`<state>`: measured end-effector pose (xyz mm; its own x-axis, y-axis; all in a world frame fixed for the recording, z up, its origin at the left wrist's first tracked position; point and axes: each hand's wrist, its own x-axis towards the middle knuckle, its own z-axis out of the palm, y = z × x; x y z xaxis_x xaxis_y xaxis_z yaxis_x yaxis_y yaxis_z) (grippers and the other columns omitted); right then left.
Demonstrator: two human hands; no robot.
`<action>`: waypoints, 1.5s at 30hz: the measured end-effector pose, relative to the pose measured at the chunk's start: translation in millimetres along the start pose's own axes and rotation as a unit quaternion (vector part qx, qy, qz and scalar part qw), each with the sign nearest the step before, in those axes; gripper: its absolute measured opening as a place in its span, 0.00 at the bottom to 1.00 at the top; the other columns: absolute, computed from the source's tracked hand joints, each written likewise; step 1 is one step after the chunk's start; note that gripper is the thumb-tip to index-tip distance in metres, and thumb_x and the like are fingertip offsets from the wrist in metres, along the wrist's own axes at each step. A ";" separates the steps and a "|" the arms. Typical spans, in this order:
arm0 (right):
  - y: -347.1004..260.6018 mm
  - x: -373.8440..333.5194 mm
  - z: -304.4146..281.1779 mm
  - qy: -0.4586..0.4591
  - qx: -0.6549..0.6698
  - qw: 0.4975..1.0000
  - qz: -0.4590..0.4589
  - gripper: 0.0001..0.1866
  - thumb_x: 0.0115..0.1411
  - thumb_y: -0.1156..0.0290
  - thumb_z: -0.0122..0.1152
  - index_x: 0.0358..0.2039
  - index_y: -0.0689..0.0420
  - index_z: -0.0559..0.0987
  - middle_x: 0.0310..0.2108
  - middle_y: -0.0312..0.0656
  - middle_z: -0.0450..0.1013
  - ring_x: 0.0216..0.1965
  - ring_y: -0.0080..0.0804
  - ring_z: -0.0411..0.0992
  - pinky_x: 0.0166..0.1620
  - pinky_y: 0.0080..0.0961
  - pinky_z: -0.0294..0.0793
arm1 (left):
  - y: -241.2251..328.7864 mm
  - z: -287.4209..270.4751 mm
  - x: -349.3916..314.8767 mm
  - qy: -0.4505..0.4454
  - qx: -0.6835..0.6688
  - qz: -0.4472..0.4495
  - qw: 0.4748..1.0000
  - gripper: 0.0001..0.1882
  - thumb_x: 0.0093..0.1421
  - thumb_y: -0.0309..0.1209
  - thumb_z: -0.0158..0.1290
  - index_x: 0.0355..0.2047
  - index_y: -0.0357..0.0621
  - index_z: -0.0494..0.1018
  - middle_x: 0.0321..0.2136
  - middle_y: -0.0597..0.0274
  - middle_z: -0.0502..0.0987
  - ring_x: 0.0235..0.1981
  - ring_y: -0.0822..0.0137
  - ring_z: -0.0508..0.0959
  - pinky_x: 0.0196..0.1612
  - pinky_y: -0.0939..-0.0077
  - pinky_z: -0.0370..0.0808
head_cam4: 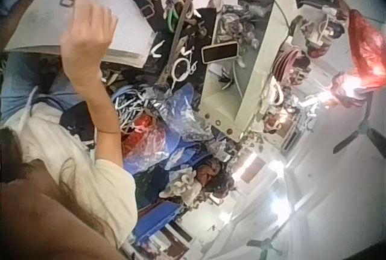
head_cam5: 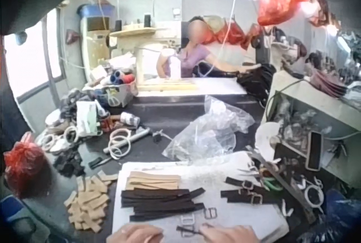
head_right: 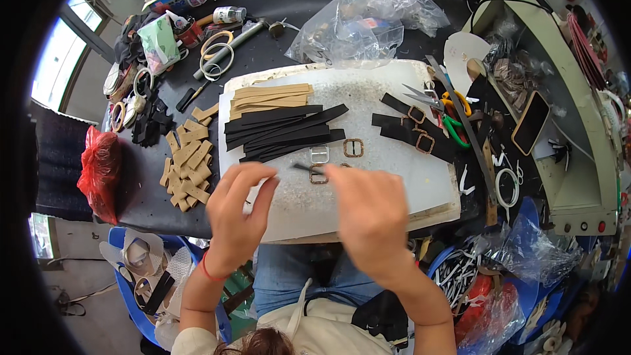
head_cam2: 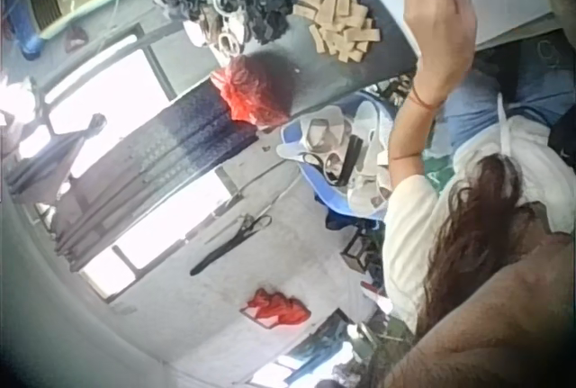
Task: The person cuts black fabric strips using scissors and a ruler, then assembles them with metal buckles. They thread the fabric through the buckle frames and arrange the finished strap units on the work surface.
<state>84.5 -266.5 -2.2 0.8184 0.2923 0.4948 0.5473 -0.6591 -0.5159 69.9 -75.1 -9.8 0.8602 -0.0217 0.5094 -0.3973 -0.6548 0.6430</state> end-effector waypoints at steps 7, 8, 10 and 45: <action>9.9 -39.6 -18.4 0.012 0.285 0.902 0.324 0.08 0.58 0.77 0.60 0.38 0.63 0.79 0.24 0.37 0.75 0.25 0.17 0.69 0.30 0.16 0.68 | -5.8 29.8 29.7 -0.217 -0.014 -0.065 0.974 0.13 0.51 0.24 0.59 0.36 0.40 0.69 0.28 0.55 0.72 0.33 0.58 0.75 0.37 0.68 0.71; 13.0 -44.8 -14.6 0.013 0.296 0.900 0.319 0.08 0.58 0.77 0.60 0.39 0.62 0.79 0.24 0.36 0.74 0.25 0.17 0.69 0.30 0.16 0.68 | -4.7 30.1 35.8 -0.251 -0.029 -0.085 0.964 0.12 0.51 0.24 0.59 0.36 0.40 0.70 0.28 0.55 0.72 0.33 0.58 0.75 0.38 0.68 0.71; 13.7 -52.3 -7.7 -0.001 0.324 0.894 0.310 0.08 0.58 0.77 0.59 0.39 0.62 0.79 0.25 0.37 0.75 0.25 0.18 0.70 0.30 0.16 0.68 | -3.9 28.7 31.9 -0.252 0.006 -0.053 0.966 0.12 0.52 0.24 0.58 0.37 0.41 0.70 0.26 0.58 0.71 0.33 0.58 0.74 0.38 0.67 0.71; -24.4 -28.8 23.3 -0.005 0.214 0.945 0.247 0.04 0.54 0.79 0.62 0.31 0.63 0.77 0.25 0.37 0.75 0.25 0.16 0.70 0.29 0.16 0.69 | 11.7 36.3 -35.7 0.000 -0.435 -0.354 0.828 0.19 0.59 0.17 0.48 0.52 0.30 0.68 0.43 0.54 0.77 0.44 0.70 0.77 0.48 0.77 0.76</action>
<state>51.7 -242.7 -20.2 0.9931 0.0303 0.1133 0.1163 -0.3772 -0.9188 46.2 -109.4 -41.2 0.9760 0.1352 -0.1707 0.1262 0.2877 0.9494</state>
